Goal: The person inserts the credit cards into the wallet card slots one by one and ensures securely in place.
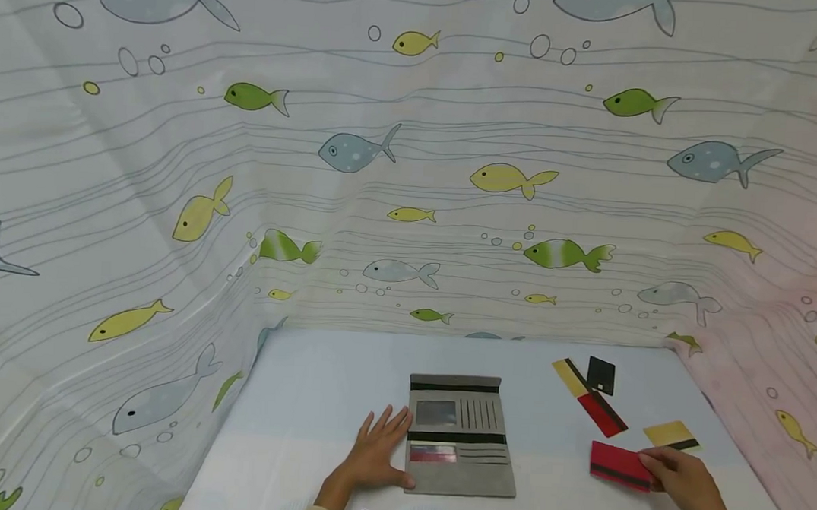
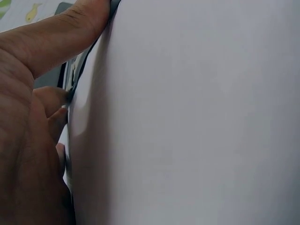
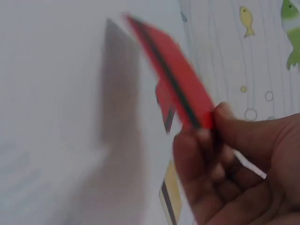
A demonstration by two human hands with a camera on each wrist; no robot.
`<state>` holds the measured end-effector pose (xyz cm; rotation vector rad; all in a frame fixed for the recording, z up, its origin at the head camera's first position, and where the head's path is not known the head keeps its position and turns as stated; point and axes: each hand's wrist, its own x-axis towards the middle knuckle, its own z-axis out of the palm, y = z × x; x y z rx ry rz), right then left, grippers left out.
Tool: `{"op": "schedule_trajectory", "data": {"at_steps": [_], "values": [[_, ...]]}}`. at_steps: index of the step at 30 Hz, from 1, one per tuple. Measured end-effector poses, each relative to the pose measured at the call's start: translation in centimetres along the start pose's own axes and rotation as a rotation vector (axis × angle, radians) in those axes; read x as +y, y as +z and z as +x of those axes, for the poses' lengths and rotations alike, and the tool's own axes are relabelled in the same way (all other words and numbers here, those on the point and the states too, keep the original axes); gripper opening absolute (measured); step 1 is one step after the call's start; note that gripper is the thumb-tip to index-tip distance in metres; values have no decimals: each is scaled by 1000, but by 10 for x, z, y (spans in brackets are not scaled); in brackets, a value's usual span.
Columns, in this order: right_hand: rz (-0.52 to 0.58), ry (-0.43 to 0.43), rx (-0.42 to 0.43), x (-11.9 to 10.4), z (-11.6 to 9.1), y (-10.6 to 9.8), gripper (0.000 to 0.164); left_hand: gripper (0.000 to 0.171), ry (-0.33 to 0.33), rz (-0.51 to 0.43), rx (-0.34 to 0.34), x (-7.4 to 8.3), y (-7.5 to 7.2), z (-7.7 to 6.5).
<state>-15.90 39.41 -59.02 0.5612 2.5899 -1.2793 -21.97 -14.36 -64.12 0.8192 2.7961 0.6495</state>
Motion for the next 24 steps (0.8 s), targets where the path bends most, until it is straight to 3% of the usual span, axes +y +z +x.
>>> {"op": "schedule_trajectory", "data": {"at_steps": [4, 11, 16, 24], "values": [[164, -71, -48, -18, -6, 25, 40, 118, -14, -29, -20, 1, -1, -3], [254, -183, -144, -55, 1, 72, 26, 112, -23, -70, -31, 3, 0, 1], [210, -276, -169, -76, 8, 102, 19, 111, -36, -84, -40, 4, 1, 1], [64, -414, -66, -107, 16, 130, 10, 110, -42, -61, -22, 3, -1, 1]]}}
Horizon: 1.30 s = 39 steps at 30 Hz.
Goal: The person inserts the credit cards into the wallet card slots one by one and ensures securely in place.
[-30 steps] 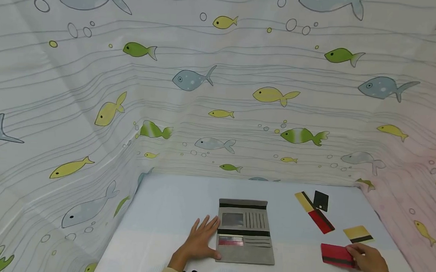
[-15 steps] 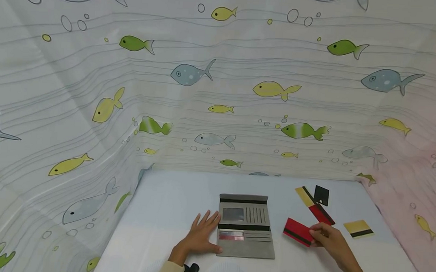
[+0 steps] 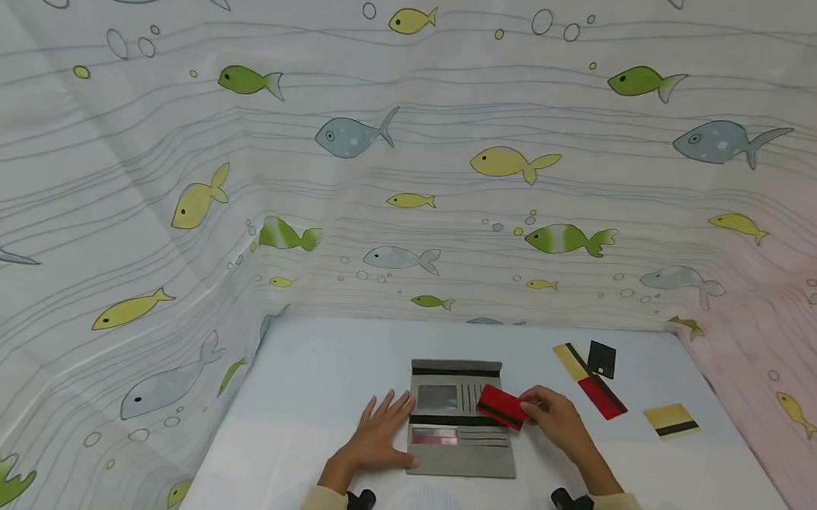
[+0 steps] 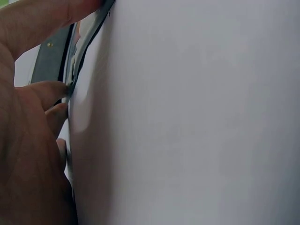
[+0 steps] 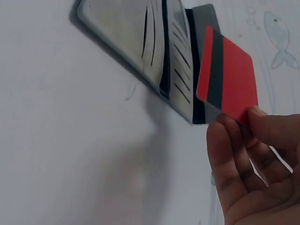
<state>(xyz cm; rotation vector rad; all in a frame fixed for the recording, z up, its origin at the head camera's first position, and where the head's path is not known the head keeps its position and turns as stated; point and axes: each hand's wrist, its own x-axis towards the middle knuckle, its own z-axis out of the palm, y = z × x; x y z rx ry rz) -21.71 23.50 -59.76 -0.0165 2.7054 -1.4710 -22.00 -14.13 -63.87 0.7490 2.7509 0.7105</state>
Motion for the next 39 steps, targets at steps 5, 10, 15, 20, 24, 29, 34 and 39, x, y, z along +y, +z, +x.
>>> {"op": "schedule_trajectory", "data": {"at_steps": [5, 10, 15, 20, 24, 29, 34, 39], "values": [[2, -33, -21, -2, 4, 16, 7, 110, -5, -27, -7, 1, 1, -2], [35, -28, -34, -5, 9, 30, 7, 110, 3, -5, 14, 2, 0, 0], [15, 4, -47, -9, 10, 40, 7, 110, 2, -14, 6, 2, -1, 1], [20, -30, -45, -13, 12, 42, 6, 109, 15, -10, 23, 3, -4, 4], [34, -45, -92, -12, 11, 45, 4, 110, -2, 1, 12, 3, -3, 3], [-36, -65, -95, -9, 7, 49, 8, 111, -11, -17, 23, 4, 5, -5], [-157, -80, -82, -7, 7, 46, 14, 111, -30, -12, 17, 2, 7, -9], [-199, -153, -55, -6, 11, 38, 14, 110, -9, 10, 20, 3, 2, -2]]}}
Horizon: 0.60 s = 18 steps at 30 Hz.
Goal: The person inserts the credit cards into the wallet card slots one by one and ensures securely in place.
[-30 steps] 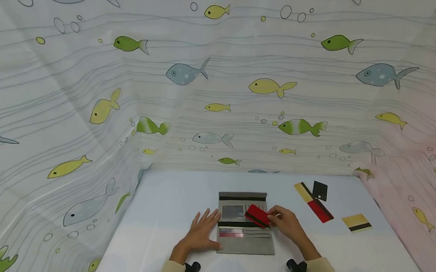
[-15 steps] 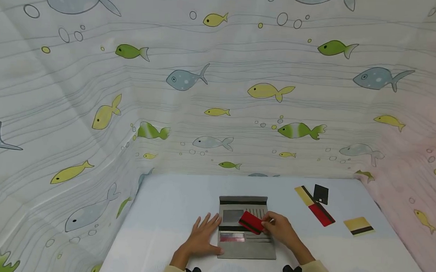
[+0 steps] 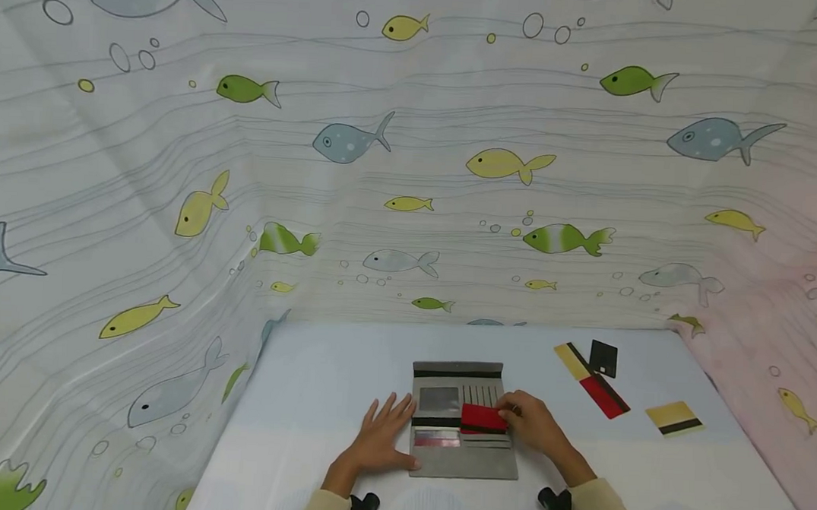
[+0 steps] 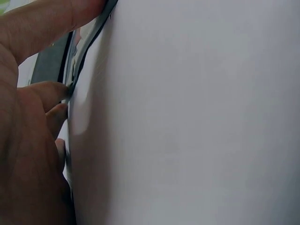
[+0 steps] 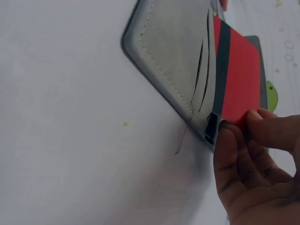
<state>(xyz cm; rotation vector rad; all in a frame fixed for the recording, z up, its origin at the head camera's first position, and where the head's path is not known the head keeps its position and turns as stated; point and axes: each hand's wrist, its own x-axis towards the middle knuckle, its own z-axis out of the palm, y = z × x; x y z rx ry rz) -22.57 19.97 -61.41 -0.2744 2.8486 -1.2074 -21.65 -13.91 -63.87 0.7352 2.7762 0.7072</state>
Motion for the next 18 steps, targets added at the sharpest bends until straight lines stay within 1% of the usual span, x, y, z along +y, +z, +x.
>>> {"op": "schedule_trajectory", "data": {"at_steps": [2, 5, 8, 11, 18], "values": [[-5, -19, 3, 1, 2, -3, 14, 109, 11, 11, -6, 0, -2, 4], [-13, -13, -13, 2, 5, -6, 14, 110, 21, 18, -19, 1, -5, 6], [-10, -10, -19, 1, 9, -8, 15, 110, 11, 19, -30, 2, -8, 7], [0, -14, -20, 1, 11, -8, 14, 110, 2, 19, -25, 2, -9, 7], [-20, -36, -35, 1, 10, -6, 13, 111, 10, 24, -15, 0, -5, 5]]}}
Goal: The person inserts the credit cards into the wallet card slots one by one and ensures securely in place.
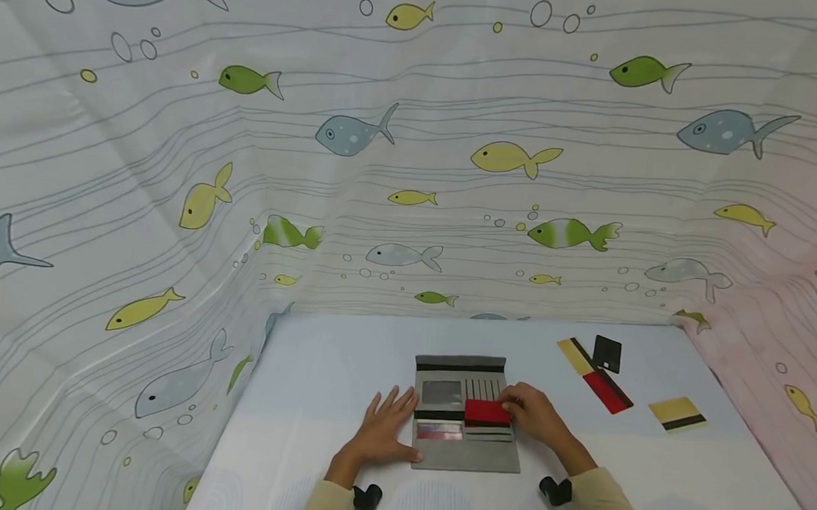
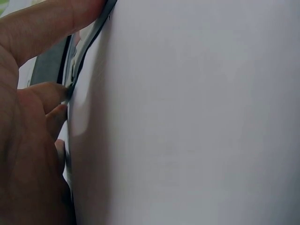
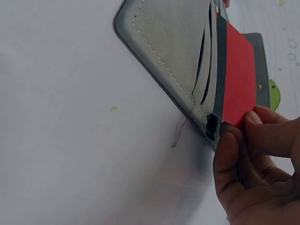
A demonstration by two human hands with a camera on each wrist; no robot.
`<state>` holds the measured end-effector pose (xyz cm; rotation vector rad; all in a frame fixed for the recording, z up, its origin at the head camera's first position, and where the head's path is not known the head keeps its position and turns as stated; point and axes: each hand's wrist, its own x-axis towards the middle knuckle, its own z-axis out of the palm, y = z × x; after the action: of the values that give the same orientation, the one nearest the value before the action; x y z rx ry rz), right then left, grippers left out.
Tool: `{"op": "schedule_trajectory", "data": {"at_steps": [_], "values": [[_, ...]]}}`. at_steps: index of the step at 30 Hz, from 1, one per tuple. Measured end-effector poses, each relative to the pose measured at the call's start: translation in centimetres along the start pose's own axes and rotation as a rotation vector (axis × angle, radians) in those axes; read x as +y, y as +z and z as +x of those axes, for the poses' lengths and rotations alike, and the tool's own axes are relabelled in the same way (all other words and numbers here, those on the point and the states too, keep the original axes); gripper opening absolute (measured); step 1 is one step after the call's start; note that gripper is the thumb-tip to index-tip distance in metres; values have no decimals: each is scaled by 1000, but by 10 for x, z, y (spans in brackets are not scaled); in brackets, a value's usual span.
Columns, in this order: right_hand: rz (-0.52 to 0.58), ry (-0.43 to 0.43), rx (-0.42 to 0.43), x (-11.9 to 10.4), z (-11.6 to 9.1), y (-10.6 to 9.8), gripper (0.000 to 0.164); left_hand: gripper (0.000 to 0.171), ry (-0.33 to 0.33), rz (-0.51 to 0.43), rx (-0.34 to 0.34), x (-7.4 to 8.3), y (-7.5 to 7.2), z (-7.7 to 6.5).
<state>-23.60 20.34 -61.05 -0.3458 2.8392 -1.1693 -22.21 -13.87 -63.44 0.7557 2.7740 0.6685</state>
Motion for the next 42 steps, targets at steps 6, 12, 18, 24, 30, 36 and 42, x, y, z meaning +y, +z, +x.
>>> {"op": "schedule_trajectory", "data": {"at_steps": [6, 12, 18, 24, 30, 36, 42], "values": [[12, 13, -32, -2, 3, 1, 11, 111, -22, 9, -5, -2, -1, -1], [-7, 24, -13, 1, 1, 6, 13, 110, -10, 10, -3, 0, -1, -2], [24, 63, -16, 5, -4, 8, 15, 109, -18, -13, -5, 6, -4, -3], [29, 79, -22, 4, -4, 9, 16, 109, -34, 0, -10, 5, -4, -1], [22, 83, -56, 6, -5, 12, 17, 111, -27, -7, -13, 3, -2, -2], [4, -6, -30, 8, -7, 12, 16, 109, -30, -18, -2, 5, -3, -2], [-8, -35, -36, 11, -7, 12, 15, 109, -32, -28, -8, 5, -3, -2]]}}
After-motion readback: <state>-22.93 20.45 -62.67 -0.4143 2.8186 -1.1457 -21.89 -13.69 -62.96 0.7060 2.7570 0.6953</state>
